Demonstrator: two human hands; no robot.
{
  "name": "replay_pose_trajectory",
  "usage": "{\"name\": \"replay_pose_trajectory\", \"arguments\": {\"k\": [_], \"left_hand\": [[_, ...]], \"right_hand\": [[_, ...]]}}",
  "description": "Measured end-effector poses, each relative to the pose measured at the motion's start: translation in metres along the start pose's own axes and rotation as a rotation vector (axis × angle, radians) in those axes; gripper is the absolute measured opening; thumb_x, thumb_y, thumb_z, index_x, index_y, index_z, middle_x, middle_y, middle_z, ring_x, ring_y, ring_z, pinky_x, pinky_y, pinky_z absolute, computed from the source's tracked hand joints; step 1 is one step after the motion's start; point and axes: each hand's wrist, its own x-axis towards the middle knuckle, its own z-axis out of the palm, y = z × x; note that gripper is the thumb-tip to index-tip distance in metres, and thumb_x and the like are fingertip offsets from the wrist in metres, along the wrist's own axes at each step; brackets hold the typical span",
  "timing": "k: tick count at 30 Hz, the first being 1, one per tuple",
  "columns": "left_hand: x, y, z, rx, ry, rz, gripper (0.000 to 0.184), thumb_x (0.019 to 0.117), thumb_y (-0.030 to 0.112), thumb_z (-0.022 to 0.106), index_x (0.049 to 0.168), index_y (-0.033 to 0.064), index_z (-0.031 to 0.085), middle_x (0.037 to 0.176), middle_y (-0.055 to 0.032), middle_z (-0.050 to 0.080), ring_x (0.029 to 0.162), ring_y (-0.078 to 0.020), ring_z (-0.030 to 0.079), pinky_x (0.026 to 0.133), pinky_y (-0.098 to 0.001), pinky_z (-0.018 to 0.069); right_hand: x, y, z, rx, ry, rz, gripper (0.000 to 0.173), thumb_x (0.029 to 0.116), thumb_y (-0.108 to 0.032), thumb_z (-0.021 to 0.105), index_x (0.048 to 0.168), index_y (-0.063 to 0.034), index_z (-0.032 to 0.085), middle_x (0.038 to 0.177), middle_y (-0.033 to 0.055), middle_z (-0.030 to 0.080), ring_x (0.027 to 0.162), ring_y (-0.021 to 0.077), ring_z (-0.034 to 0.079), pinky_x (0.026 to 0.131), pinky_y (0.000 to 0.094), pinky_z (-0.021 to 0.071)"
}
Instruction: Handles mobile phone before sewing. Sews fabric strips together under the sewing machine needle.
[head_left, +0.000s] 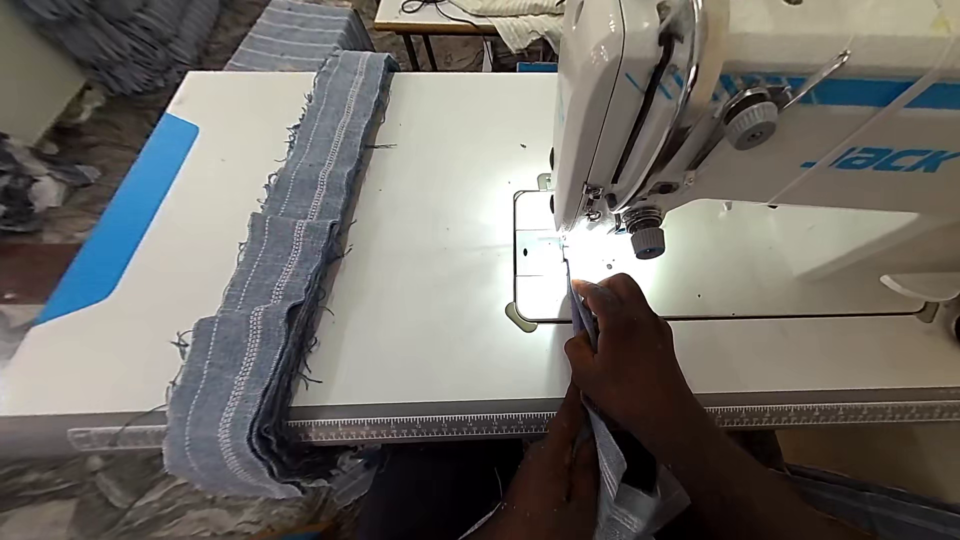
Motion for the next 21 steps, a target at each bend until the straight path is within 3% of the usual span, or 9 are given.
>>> {"name": "replay_pose_trajectory", "arguments": {"k": [4,10,11,12,13,16,17,20,21], "left_hand": [[-0.0002,-0.0012,0.0003,0.009,0.005,0.004,0.063,0.1078,0.011,0.045,0.162,-0.0009,0.015,0.152,-0.0125,0.052,0.133,-0.0073,0.056,0.113,-0.0263,0.0464],[-0.0014,-0.0019,-0.0012,0.029,-0.005,-0.019,0.063,0.1085,0.015,0.046,0.163,0.0044,0.017,0.143,-0.0095,0.060,0.119,-0.0072,0.065,0.104,-0.0275,0.0543],[-0.0018,-0.0011,-0.0017,0.033,0.002,-0.022,0.063,0.1081,0.014,0.046,0.163,0.0046,0.018,0.136,-0.0089,0.064,0.110,-0.0064,0.068,0.097,-0.0270,0.0567],[-0.0015,-0.0012,-0.0009,0.014,0.021,-0.021,0.062,0.1070,0.012,0.046,0.163,0.0048,0.019,0.119,-0.0083,0.068,0.090,-0.0075,0.069,0.083,-0.0282,0.0603],[-0.0009,-0.0015,-0.0006,0.003,0.029,-0.017,0.062,0.1066,0.011,0.046,0.163,0.0052,0.019,0.111,-0.0079,0.070,0.083,-0.0085,0.069,0.078,-0.0291,0.0611],[-0.0011,-0.0014,-0.0016,0.033,0.008,-0.008,0.062,0.1077,0.012,0.045,0.163,0.0036,0.017,0.140,-0.0107,0.062,0.119,-0.0071,0.065,0.104,-0.0274,0.0536],[-0.0011,-0.0019,-0.0020,0.031,-0.002,-0.017,0.062,0.1084,0.014,0.045,0.163,0.0040,0.017,0.143,-0.0107,0.059,0.121,-0.0075,0.064,0.105,-0.0280,0.0532],[-0.0004,-0.0035,-0.0022,0.037,-0.001,-0.027,0.063,0.1075,0.014,0.047,0.163,0.0050,0.019,0.131,-0.0095,0.066,0.106,-0.0081,0.069,0.094,-0.0286,0.0586],[-0.0005,-0.0035,-0.0030,0.034,-0.012,-0.018,0.064,0.1069,0.012,0.048,0.163,0.0036,0.018,0.134,-0.0099,0.064,0.112,-0.0082,0.067,0.100,-0.0284,0.0563]], "right_hand": [[0.0003,-0.0013,-0.0009,0.002,-0.010,0.012,0.051,0.0834,-0.010,0.072,0.134,-0.0061,0.067,0.113,0.0089,0.059,0.088,0.0189,0.062,0.068,0.0335,0.0546],[-0.0003,-0.0012,-0.0002,-0.005,-0.010,0.007,0.051,0.0833,-0.010,0.072,0.134,-0.0065,0.066,0.112,0.0085,0.059,0.089,0.0183,0.062,0.068,0.0325,0.0544],[-0.0005,-0.0017,-0.0007,-0.005,-0.013,0.008,0.052,0.0832,-0.010,0.072,0.135,-0.0066,0.066,0.112,0.0084,0.059,0.089,0.0183,0.062,0.068,0.0325,0.0545],[-0.0005,-0.0018,-0.0009,-0.005,-0.013,0.009,0.052,0.0831,-0.010,0.072,0.135,-0.0068,0.066,0.112,0.0083,0.058,0.088,0.0182,0.062,0.068,0.0324,0.0545],[-0.0005,-0.0018,-0.0008,0.000,-0.010,0.009,0.052,0.0828,-0.010,0.072,0.134,-0.0065,0.066,0.112,0.0083,0.059,0.087,0.0182,0.062,0.067,0.0327,0.0544],[-0.0001,-0.0009,0.0001,0.009,-0.007,0.002,0.051,0.0829,-0.009,0.072,0.133,-0.0058,0.066,0.111,0.0092,0.059,0.085,0.0191,0.062,0.066,0.0344,0.0546],[0.0002,-0.0010,0.0004,0.005,-0.009,0.003,0.051,0.0831,-0.010,0.072,0.133,-0.0062,0.066,0.111,0.0089,0.059,0.085,0.0189,0.062,0.066,0.0342,0.0548],[-0.0005,-0.0010,-0.0001,0.002,-0.009,0.002,0.051,0.0833,-0.010,0.071,0.134,-0.0058,0.066,0.113,0.0090,0.059,0.088,0.0193,0.062,0.068,0.0341,0.0550],[-0.0005,-0.0008,0.0001,0.001,-0.004,0.002,0.051,0.0835,-0.010,0.071,0.134,-0.0060,0.066,0.112,0.0087,0.059,0.087,0.0188,0.062,0.067,0.0336,0.0547]]}}
